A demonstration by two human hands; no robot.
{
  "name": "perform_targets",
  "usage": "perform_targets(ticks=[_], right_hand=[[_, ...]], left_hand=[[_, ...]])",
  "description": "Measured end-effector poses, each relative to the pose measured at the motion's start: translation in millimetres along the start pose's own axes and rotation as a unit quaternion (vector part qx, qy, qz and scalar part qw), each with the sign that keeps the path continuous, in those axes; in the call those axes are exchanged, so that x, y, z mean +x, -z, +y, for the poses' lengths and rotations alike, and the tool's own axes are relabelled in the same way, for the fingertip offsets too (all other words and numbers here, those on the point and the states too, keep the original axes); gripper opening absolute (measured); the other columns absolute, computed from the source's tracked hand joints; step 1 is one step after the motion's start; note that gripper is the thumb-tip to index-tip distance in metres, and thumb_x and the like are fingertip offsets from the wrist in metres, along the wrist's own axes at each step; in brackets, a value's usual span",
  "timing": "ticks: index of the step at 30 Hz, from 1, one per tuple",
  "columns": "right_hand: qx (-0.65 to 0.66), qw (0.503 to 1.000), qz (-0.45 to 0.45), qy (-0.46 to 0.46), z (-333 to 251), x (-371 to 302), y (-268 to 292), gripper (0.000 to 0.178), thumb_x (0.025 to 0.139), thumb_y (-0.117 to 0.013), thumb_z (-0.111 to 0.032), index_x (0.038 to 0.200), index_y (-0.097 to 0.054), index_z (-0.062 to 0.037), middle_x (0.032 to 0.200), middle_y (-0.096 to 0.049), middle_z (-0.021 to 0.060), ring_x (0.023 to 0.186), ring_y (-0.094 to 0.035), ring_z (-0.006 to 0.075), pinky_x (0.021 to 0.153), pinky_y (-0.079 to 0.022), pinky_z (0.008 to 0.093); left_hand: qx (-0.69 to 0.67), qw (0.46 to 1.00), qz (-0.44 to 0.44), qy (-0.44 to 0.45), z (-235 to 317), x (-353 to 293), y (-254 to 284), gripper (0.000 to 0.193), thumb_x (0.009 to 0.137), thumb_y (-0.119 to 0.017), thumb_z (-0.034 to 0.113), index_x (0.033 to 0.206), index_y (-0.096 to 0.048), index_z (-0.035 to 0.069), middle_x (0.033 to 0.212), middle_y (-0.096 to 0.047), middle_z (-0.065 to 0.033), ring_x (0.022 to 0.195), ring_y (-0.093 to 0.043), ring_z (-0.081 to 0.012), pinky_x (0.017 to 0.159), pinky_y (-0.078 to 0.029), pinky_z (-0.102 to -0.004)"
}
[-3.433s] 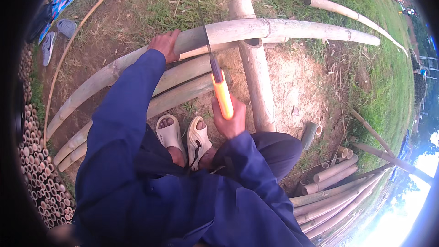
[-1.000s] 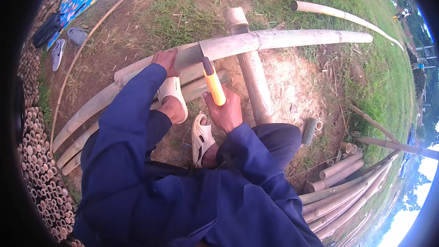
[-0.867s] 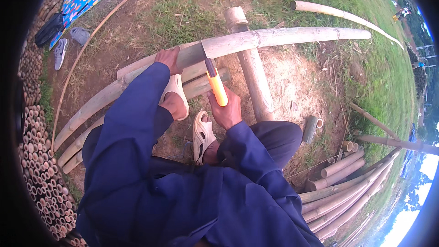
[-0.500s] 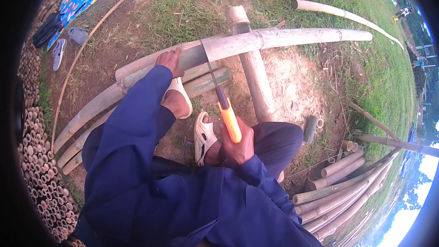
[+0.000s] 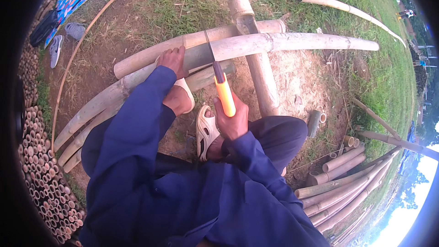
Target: The person uses a hand saw to cut bamboo poles into shorter sections. They repeatedly position a bamboo pole on a makeshift stand, saw through it, and then move the cut pieces aside.
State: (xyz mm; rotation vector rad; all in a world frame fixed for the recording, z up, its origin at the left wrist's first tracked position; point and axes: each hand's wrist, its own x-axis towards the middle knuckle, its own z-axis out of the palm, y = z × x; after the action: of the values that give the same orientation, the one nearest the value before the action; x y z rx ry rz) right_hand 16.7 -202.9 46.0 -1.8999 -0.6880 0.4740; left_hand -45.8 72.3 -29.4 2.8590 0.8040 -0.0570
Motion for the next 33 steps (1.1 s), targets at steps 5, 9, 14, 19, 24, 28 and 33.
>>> perform_targets(ticks=[5,9,14,19,24,28,33], right_hand=[[0.008,0.999,-0.013,-0.031,2.5,-26.9,26.7,0.021,0.092,-0.074,-0.015,0.1,-0.067,0.0032,0.075,-0.067,0.018,0.065,-0.068,0.0277,0.064,-0.052,0.0369],[-0.006,0.999,-0.037,-0.027,-19.5,-112.9,80.9,0.025,0.092,-0.075,-0.012,0.112,-0.07,0.0017,0.083,-0.072,0.0125,0.074,-0.073,0.0225,0.069,-0.055,0.0315],[0.035,0.998,-0.033,-0.034,26.5,-63.0,37.6,0.023,0.093,-0.074,-0.011,0.11,-0.07,0.0035,0.08,-0.069,0.0119,0.071,-0.067,0.0192,0.069,-0.053,0.0315],[0.023,1.0,-0.015,-0.003,-0.3,-28.6,23.1,0.019,0.091,-0.073,-0.013,0.1,-0.067,0.0035,0.07,-0.061,0.0189,0.061,-0.065,0.029,0.061,-0.051,0.0377],[-0.031,0.998,-0.026,0.046,-1.6,-139.9,82.9,0.023,0.092,-0.074,-0.008,0.111,-0.07,0.003,0.08,-0.072,0.0119,0.069,-0.071,0.0188,0.066,-0.055,0.0329],[0.04,0.998,-0.037,-0.025,37.9,-67.6,39.1,0.018,0.092,-0.073,-0.009,0.105,-0.07,0.0027,0.075,-0.068,0.0162,0.063,-0.066,0.0243,0.064,-0.053,0.0355],[0.055,0.998,-0.003,-0.005,30.1,-34.2,15.2,0.015,0.091,-0.072,-0.009,0.1,-0.069,0.0028,0.072,-0.064,0.0191,0.061,-0.062,0.0263,0.062,-0.051,0.0375]], left_hand=[[-0.004,1.0,-0.002,0.016,-2.8,-5.0,-3.9,0.07,0.062,-0.084,0.026,0.121,-0.054,0.004,0.109,-0.069,-0.0196,0.105,-0.067,-0.0404,0.092,-0.055,-0.0494],[-0.016,0.999,-0.036,0.03,-7.0,-6.2,11.3,0.071,0.062,-0.086,0.031,0.119,-0.054,0.003,0.112,-0.069,-0.0217,0.106,-0.068,-0.0413,0.096,-0.055,-0.0484],[-0.008,1.0,-0.004,-0.005,-7.5,0.1,-12.2,0.073,0.061,-0.084,0.029,0.123,-0.053,0.005,0.11,-0.069,-0.021,0.103,-0.068,-0.0411,0.092,-0.055,-0.0507],[-0.011,0.999,-0.042,0.016,-1.9,-3.4,8.3,0.075,0.062,-0.084,0.029,0.125,-0.053,0.005,0.11,-0.069,-0.0221,0.104,-0.068,-0.0417,0.092,-0.056,-0.0498],[-0.022,0.996,-0.086,0.029,0.4,-5.1,22.5,0.073,0.063,-0.084,0.032,0.123,-0.054,0.003,0.105,-0.072,-0.0221,0.1,-0.07,-0.0415,0.09,-0.057,-0.0494],[-0.021,0.997,-0.071,0.028,-2.8,5.1,14.1,0.073,0.063,-0.084,0.032,0.122,-0.054,0.003,0.106,-0.072,-0.0226,0.101,-0.071,-0.0418,0.091,-0.057,-0.0502],[-0.033,0.996,-0.083,0.007,-11.2,10.1,14.0,0.077,0.062,-0.086,0.034,0.125,-0.054,0.004,0.107,-0.072,-0.0229,0.102,-0.07,-0.0428,0.091,-0.056,-0.0508]])
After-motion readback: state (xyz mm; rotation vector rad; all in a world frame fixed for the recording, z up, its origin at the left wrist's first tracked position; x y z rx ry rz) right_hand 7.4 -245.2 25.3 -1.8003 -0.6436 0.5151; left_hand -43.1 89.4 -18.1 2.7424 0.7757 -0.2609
